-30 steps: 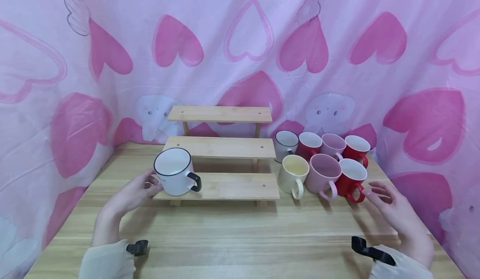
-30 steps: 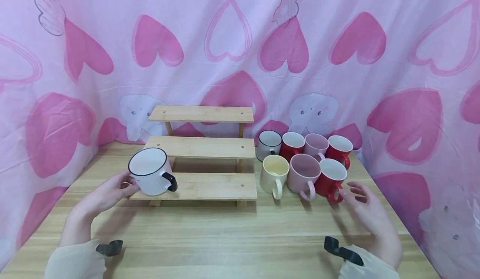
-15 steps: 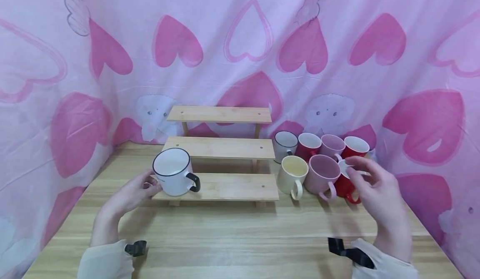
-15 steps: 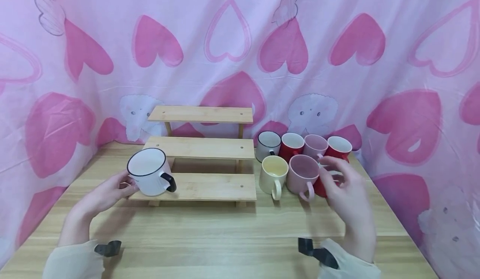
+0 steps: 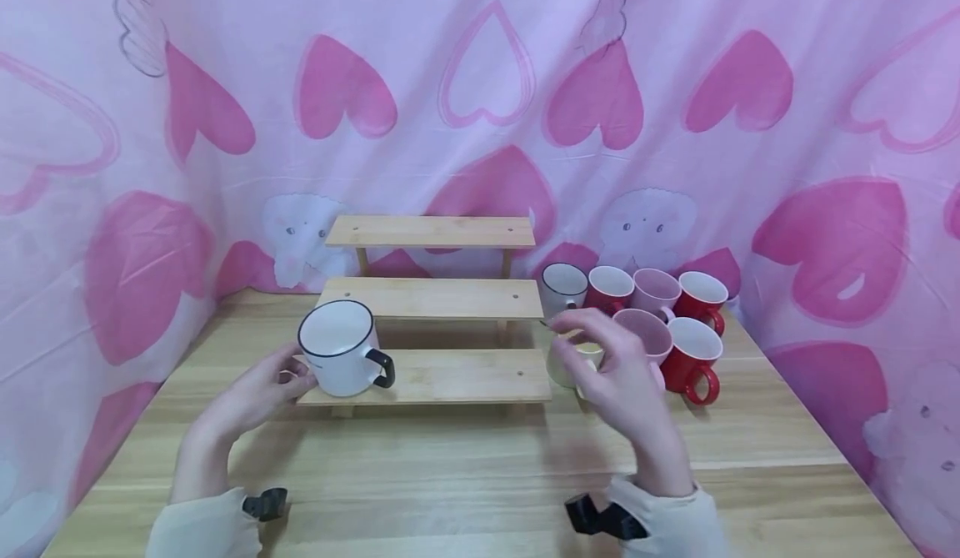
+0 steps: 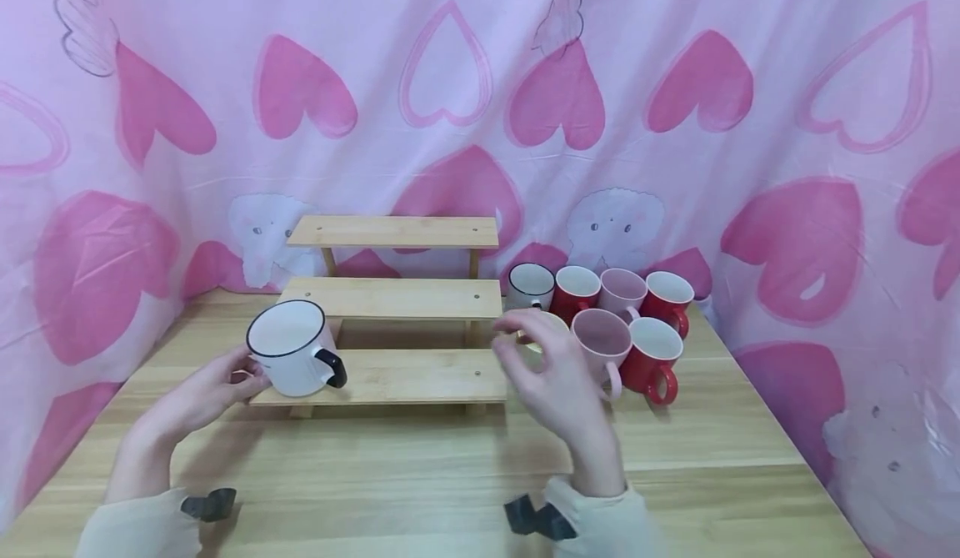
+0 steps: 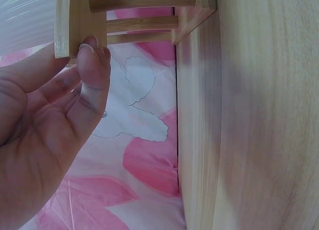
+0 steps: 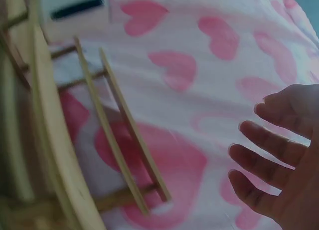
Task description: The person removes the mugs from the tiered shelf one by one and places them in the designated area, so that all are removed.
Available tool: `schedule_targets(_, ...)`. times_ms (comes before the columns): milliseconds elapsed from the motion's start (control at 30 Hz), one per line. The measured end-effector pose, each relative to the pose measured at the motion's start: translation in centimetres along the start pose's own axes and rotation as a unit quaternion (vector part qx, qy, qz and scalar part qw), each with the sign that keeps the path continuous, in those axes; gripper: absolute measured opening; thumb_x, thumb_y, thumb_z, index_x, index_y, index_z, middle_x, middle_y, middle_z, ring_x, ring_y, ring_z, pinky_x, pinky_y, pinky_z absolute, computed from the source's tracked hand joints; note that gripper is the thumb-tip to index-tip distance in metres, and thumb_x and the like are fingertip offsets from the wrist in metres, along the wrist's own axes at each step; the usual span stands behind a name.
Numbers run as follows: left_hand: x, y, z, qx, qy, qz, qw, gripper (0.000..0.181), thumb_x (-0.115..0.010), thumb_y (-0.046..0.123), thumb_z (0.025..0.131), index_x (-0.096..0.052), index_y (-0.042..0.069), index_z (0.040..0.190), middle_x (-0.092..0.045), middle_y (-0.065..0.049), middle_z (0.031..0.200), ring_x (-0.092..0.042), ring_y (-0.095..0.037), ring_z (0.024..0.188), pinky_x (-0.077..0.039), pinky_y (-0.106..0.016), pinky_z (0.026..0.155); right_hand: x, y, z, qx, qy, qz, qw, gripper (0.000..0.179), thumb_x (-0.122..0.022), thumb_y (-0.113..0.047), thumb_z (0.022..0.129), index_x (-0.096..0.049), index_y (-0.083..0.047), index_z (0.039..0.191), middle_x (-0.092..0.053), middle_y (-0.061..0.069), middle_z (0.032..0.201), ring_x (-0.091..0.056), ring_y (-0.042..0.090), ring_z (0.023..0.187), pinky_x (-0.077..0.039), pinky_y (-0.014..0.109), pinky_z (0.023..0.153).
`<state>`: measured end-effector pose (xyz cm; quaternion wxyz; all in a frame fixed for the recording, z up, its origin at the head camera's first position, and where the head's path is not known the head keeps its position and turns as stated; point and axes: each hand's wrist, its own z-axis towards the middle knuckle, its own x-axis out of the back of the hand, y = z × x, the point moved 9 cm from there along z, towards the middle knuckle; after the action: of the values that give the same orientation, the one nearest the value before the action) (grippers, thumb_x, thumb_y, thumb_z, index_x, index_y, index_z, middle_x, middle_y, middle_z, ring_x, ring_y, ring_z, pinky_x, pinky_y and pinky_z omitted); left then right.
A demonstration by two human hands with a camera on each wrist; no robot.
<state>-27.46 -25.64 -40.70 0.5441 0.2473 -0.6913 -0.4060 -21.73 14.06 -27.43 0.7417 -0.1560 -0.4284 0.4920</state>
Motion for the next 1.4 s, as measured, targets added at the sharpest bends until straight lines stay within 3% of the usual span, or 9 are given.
schedule_targets(200,0.0,0.2,0.3,-0.004,-0.002,-0.001,1.0000,0.041,-0.061,0.008,0.096,-0.043,-0.001,0.133,-0.055,-0.016,0.101,-0.056,-0.026,0.090,-0.057,-0.042,0.069,-6.4,-2.5,0.2,0.069,-0.055,0.082,0.9927,0.016,-0.065,-0.005,0.092,-0.069,-0.012,0.107,-0.065,0.002,0.113,-0.060,0.018,0.105,-0.052,0.036,0.083)
schedule_targets(333,0.1,0.5,0.3,-0.010,0.002,0.008,0.9999,0.039,-0.061,0.008,0.096,-0.044,-0.002,0.130,-0.055,-0.015,0.100,-0.057,-0.026,0.089,-0.056,-0.041,0.068,-10.4,-3.4,-0.1,0.075,-0.079,0.131,0.9853,0.016,-0.064,-0.007,0.093,-0.068,-0.011,0.107,-0.063,0.003,0.115,-0.059,0.018,0.107,-0.055,0.034,0.080)
schedule_targets(433,0.1,0.6,0.4,-0.015,0.002,0.010,0.9998,0.039,-0.061,0.008,0.096,-0.045,-0.001,0.130,-0.056,-0.015,0.100,-0.057,-0.025,0.089,-0.056,-0.041,0.068,-13.0,-3.3,-0.3,0.037,-0.090,0.160,0.9824,0.021,-0.065,-0.006,0.092,-0.066,-0.010,0.112,-0.061,0.001,0.117,-0.058,0.018,0.108,-0.055,0.034,0.081)
schedule_targets(667,-0.3,0.2,0.5,-0.013,0.001,0.005,0.9999,0.040,-0.061,0.009,0.096,-0.044,-0.001,0.132,-0.056,-0.015,0.102,-0.057,-0.025,0.091,-0.055,-0.040,0.069,-18.0,-1.2,-0.4,-0.127,-0.098,0.210,0.9645,0.032,-0.067,-0.011,0.092,-0.060,-0.014,0.124,-0.061,-0.002,0.116,-0.060,0.018,0.104,-0.054,0.029,0.082)
schedule_targets(867,-0.2,-0.2,0.3,-0.004,0.000,0.007,1.0000,0.046,-0.060,0.010,0.097,-0.040,-0.002,0.137,-0.055,-0.016,0.104,-0.056,-0.026,0.093,-0.056,-0.041,0.069,-19.9,-0.7,0.1,-0.166,-0.094,0.231,0.9541,0.027,-0.068,-0.016,0.093,-0.062,-0.017,0.119,-0.063,-0.008,0.108,-0.060,0.012,0.100,-0.055,0.029,0.077)
schedule_targets(1133,-0.3,-0.1,0.4,-0.008,-0.002,0.005,1.0000,0.047,-0.061,0.012,0.097,-0.041,-0.001,0.137,-0.056,-0.016,0.103,-0.057,-0.026,0.091,-0.056,-0.041,0.069,-20.8,-0.5,1.5,-0.176,-0.132,0.168,0.9609,0.018,-0.068,-0.024,0.094,-0.067,-0.014,0.109,-0.064,-0.008,0.090,-0.061,0.009,0.079,-0.053,0.024,0.063)
schedule_targets(1400,0.0,-0.2,0.1,-0.023,0.010,0.008,0.9997,0.040,-0.062,0.009,0.096,-0.044,-0.001,0.131,-0.056,-0.014,0.100,-0.057,-0.024,0.089,-0.055,-0.037,0.066,-21.5,-0.6,2.4,-0.193,-0.146,0.138,0.9602,0.017,-0.067,-0.033,0.094,-0.070,-0.017,0.094,-0.064,-0.011,0.080,-0.060,0.010,0.074,-0.050,0.025,0.057)
